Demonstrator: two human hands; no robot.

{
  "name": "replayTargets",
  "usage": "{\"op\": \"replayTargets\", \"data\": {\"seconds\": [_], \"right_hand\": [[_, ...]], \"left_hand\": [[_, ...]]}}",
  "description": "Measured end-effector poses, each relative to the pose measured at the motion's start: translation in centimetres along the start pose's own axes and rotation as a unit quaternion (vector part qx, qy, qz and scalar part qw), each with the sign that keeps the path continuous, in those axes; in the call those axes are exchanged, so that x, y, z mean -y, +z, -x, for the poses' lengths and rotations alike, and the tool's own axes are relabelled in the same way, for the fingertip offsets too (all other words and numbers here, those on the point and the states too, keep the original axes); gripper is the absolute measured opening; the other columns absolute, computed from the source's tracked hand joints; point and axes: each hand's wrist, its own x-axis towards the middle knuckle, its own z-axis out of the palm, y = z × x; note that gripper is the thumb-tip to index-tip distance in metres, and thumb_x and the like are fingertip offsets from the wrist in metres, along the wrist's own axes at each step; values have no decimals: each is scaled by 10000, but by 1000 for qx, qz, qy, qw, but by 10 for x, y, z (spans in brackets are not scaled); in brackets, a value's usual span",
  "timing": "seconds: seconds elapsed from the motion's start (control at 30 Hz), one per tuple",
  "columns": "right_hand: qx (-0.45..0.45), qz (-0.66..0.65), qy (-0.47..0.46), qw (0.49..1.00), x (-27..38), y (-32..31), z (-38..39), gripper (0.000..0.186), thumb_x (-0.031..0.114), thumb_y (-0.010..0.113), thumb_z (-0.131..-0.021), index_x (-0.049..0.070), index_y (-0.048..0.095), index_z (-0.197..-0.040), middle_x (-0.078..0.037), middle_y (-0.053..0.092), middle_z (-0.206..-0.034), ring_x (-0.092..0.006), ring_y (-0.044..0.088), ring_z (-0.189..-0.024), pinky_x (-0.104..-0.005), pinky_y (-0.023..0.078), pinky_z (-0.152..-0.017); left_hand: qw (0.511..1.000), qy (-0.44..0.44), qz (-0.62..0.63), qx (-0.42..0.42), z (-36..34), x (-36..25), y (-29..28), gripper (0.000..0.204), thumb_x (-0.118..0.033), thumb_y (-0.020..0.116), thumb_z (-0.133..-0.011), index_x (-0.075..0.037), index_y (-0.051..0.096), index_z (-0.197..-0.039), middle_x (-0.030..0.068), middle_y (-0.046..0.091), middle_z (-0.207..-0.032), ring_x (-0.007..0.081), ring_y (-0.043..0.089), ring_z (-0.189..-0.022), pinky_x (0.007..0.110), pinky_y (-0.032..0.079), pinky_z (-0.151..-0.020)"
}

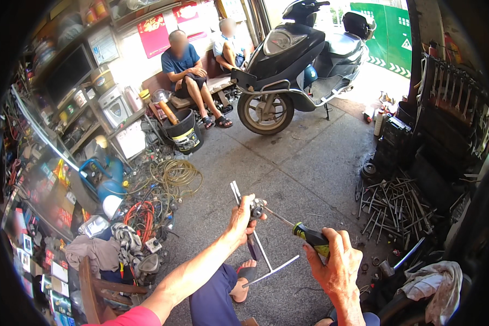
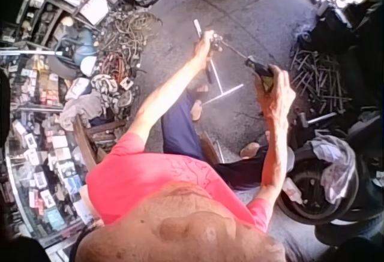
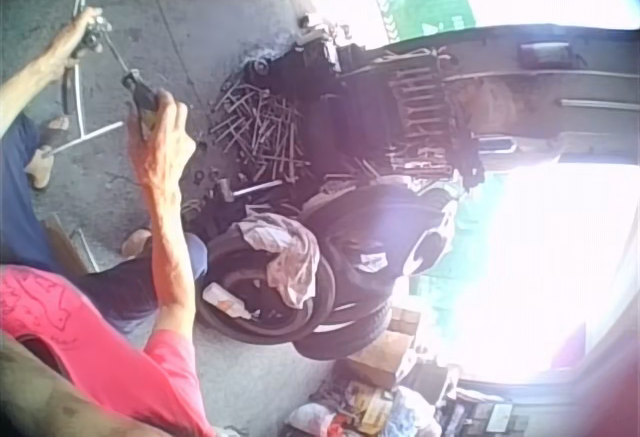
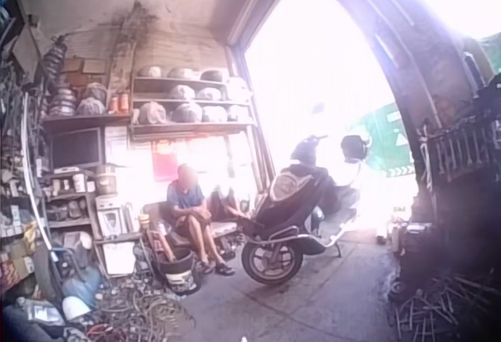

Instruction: The person uses a screwdriver to adjust and manipulate a small mechanical component held in their left hand. They repeatedly insert the screwdriver into the component, rotate it, and reposition the part to access different areas.

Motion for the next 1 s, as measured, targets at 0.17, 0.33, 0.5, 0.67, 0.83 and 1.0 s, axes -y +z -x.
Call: {"op": "replayTargets", "data": {"seconds": [0.17, 0.33, 0.5, 0.67, 0.83, 1.0], "right_hand": [[30, 7, 30, 999, 0, -1, 1, 460, 206, 811, -742, 14, 577, -1089, -132, 610, -856, -289, 639, -602, -361, 507, -507], [26, 23, 8, 999, -1, 2, 2, 466, 210, 810, -743, 14, 570, -1092, -129, 600, -852, -294, 637, -606, -364, 508, -510], [23, 27, -8, 999, -1, 5, 3, 467, 212, 808, -747, 15, 565, -1094, -128, 596, -853, -295, 636, -605, -362, 507, -503], [18, 14, 0, 1000, -1, 8, 5, 477, 197, 817, -735, 23, 560, -1098, -108, 581, -864, -243, 581, -553, -349, 450, -496], [21, 16, -7, 1000, 0, 4, 2, 471, 206, 816, -737, 26, 567, -1095, -118, 594, -854, -274, 622, -595, -354, 491, -501], [21, 8, -14, 1000, -1, 3, 2, 465, 191, 820, -730, 27, 569, -1085, -117, 597, -852, -263, 620, -583, -339, 489, -489]], "left_hand": [[1000, -2, -1, -3, -1, 1, 0, 557, -578, 496, -899, -73, 690, -1032, 48, 643, -670, 33, 344, -399, 196, 232, -332], [1000, -7, -4, -15, -2, 1, 0, 560, -584, 496, -897, -74, 689, -1027, 41, 636, -664, 33, 347, -399, 192, 235, -333], [1000, -14, -3, -23, -3, 2, 0, 580, -609, 503, -890, -77, 688, -1026, 33, 628, -656, 32, 360, -401, 187, 238, -333], [999, -15, -5, -32, -3, 1, 0, 576, -613, 519, -884, -80, 692, -1016, 32, 626, -647, 30, 367, -399, 185, 241, -328], [1000, -11, -11, -25, -3, 1, -1, 547, -591, 528, -886, -84, 700, -997, 34, 628, -636, 31, 370, -383, 190, 236, -319], [999, -18, -14, -25, -1, -1, 0, 527, -570, 523, -893, -86, 703, -997, 35, 632, -634, 29, 363, -373, 190, 227, -314]]}}
